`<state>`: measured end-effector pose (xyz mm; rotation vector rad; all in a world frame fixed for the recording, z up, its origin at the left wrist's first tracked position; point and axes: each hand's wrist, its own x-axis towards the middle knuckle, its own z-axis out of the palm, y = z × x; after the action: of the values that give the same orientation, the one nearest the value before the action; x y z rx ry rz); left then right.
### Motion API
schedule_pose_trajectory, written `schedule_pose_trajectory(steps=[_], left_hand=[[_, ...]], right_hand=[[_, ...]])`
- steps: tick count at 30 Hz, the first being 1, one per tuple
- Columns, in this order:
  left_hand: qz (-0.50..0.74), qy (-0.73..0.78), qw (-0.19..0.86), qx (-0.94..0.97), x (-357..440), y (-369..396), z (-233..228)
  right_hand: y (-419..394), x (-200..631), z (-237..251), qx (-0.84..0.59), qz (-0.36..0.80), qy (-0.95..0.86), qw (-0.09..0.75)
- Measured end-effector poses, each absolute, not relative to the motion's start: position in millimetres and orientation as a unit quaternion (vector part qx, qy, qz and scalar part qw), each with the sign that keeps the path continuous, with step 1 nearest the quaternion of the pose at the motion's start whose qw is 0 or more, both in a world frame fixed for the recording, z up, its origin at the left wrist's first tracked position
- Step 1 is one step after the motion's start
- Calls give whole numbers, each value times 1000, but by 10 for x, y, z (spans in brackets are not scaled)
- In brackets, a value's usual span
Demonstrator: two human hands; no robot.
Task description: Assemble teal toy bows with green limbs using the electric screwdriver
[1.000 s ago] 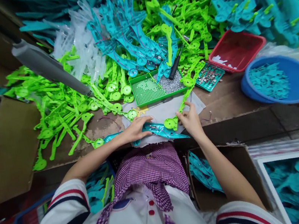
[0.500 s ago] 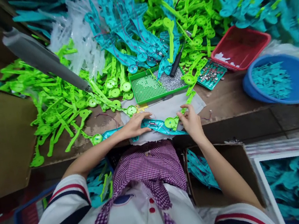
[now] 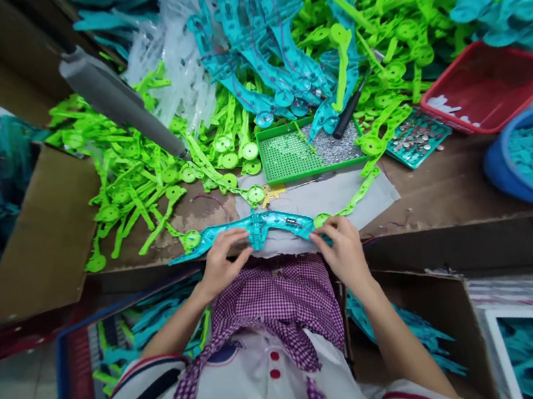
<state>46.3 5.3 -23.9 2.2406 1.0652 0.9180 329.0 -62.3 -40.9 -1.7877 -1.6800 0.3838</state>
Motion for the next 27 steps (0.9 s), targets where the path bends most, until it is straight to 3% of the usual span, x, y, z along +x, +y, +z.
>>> schedule_pose_trajectory(steps=[3, 7, 12, 15, 19, 23, 27], left_hand=[[353, 454, 271, 772, 239, -195, -172], [384, 513, 270, 719, 226, -13, -22], [303, 458, 263, 793, 584, 693, 218], [316, 426, 289, 797, 778, 915, 259], [275, 383, 334, 816, 780, 793, 59], [203, 408, 289, 842, 556, 530, -258], [184, 420, 214, 863, 316, 443, -420]], right_hand=[[-510, 3321, -376, -699, 165, -602, 349], [-287, 3268, -136, -720, 113, -617, 296], [-21, 3221, 201, -685, 49, -670, 282], [-45, 3229, 347, -666, 28, -690, 282], [-272, 3259, 423, -647, 78, -684, 329], [-324, 3489, 314, -694, 52, -623, 358], [-194, 3737, 96, -730, 23, -639, 242]])
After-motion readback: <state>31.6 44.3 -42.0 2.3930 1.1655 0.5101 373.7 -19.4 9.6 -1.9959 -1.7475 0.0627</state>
